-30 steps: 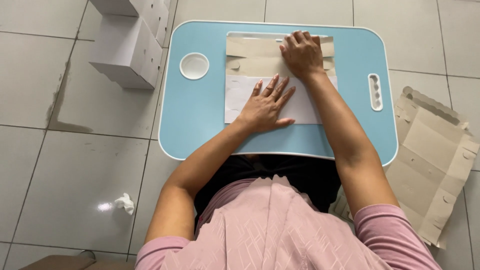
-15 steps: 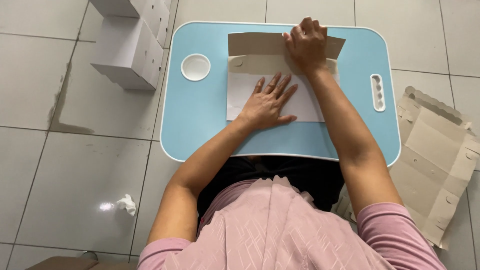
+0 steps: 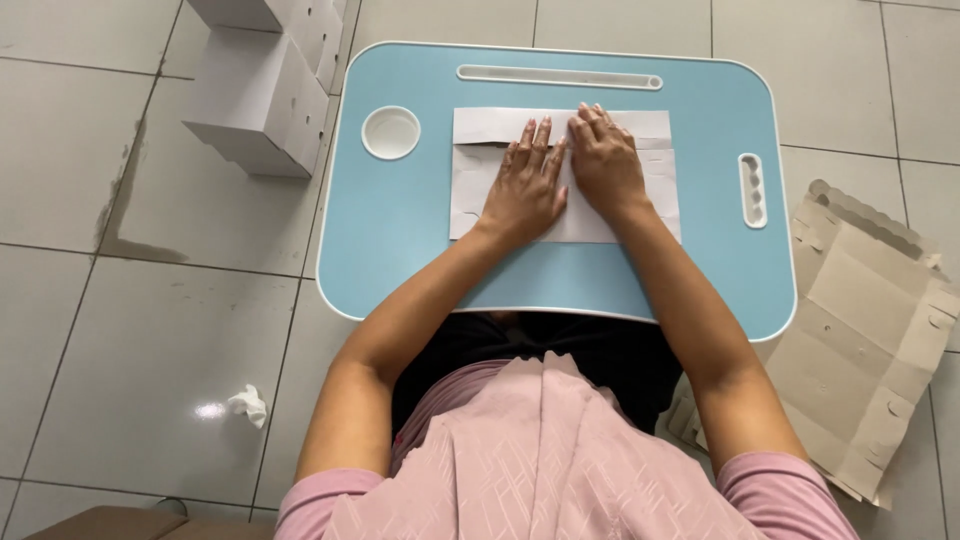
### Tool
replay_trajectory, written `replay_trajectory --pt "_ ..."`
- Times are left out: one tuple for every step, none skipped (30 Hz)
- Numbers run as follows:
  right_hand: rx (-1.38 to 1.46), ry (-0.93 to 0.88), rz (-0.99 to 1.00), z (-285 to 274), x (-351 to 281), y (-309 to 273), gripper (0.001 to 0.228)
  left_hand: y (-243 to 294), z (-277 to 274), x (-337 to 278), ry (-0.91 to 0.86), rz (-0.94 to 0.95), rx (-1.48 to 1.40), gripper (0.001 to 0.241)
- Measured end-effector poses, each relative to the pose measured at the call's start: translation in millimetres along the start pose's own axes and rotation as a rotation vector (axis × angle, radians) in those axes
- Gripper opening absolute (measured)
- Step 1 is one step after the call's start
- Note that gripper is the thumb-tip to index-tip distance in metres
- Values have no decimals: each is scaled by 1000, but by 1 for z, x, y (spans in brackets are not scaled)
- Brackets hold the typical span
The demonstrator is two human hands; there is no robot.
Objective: The person is folding and assembling cardboard boxes from flat templates on a small portable table.
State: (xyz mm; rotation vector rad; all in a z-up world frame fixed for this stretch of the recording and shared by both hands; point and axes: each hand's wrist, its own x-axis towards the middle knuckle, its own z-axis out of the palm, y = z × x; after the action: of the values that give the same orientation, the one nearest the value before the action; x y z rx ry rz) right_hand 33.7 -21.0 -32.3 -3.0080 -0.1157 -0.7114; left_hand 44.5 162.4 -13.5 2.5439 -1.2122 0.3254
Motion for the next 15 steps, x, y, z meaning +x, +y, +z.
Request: replay_trajectory --pt "0 -4 7 -7 0 -3 33 -6 6 8 -6 4 -4 63" --pt "98 -131 48 -13 1 -5 44 -12 13 16 -108 -74 -11 69" --pt "194 -252 87 -20 6 -6 56 -20 18 28 -203 -150 -15 76" --pt "190 -249 91 -29 8 -5 56 -20 4 29 -201 -144 -15 76" --pt "216 -322 109 -36 8 -7 61 -20 -10 27 -269 -185 -23 78" --pt "241 -395 127 -44 9 -8 67 -21 -24 26 -336 -225 -31 80" --pt "244 -401 132 -49 10 -8 67 -27 -16 27 -344 -224 -33 80" --pt "231 -446 191 -54 11 -8 68 -33 -8 27 -327 -241 -10 78" --pt "217 -485 244 -59 16 -7 69 -41 -3 30 -303 -260 18 76" --pt "219 -484 244 -56 16 -8 69 -42 1 28 -304 -261 20 76" --pt "200 -456 375 -53 16 -7 71 -43 4 27 -277 -274 22 75" --pt "181 -426 506 -50 17 -6 73 -43 8 27 -250 -287 24 73" --pt "182 -426 507 -53 19 -16 73 -40 2 28 -251 -287 24 73" --pt "128 -457 531 -56 21 -25 75 -37 -3 29 -284 -296 18 71" --pt "75 -487 556 -59 24 -34 76 -35 -9 30 -318 -304 11 70"
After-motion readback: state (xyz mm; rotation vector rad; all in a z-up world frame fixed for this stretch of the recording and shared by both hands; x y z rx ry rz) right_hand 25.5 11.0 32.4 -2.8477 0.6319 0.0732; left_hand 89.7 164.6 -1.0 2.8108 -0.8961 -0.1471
